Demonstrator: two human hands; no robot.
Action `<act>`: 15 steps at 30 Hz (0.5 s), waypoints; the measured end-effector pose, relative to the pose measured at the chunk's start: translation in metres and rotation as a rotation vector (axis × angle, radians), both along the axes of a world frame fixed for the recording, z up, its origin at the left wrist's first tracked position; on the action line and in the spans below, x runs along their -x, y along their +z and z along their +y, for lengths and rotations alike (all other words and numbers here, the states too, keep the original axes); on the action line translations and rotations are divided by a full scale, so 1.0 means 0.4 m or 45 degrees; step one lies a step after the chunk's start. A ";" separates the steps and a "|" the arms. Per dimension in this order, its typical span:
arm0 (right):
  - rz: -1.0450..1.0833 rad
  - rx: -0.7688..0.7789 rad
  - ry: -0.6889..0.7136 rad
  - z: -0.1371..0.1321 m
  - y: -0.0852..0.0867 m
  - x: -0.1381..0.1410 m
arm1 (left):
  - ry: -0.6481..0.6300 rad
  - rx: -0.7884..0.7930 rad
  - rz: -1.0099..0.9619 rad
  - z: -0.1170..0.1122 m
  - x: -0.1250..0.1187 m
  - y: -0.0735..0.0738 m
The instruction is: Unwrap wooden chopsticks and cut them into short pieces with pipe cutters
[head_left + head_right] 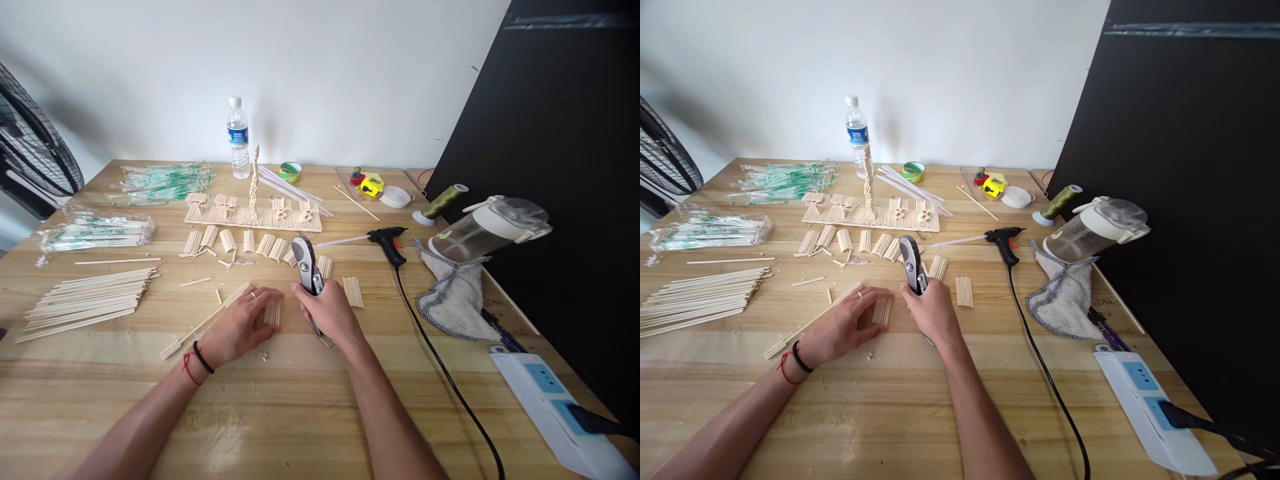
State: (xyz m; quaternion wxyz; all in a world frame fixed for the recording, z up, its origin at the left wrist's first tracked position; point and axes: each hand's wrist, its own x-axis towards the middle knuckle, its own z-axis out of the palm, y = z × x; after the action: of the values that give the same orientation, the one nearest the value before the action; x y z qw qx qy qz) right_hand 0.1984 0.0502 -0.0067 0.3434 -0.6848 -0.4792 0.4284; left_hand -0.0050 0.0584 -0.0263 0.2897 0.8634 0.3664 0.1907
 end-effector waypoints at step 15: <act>-0.051 -0.004 0.016 0.001 0.005 0.000 | -0.054 0.095 -0.128 0.006 0.017 -0.004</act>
State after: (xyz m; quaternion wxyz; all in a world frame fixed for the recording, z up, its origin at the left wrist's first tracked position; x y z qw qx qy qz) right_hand 0.1985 0.0504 -0.0045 0.3319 -0.6897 -0.4910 0.4161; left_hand -0.0119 0.0608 -0.0279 0.3437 0.8489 0.3399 0.2138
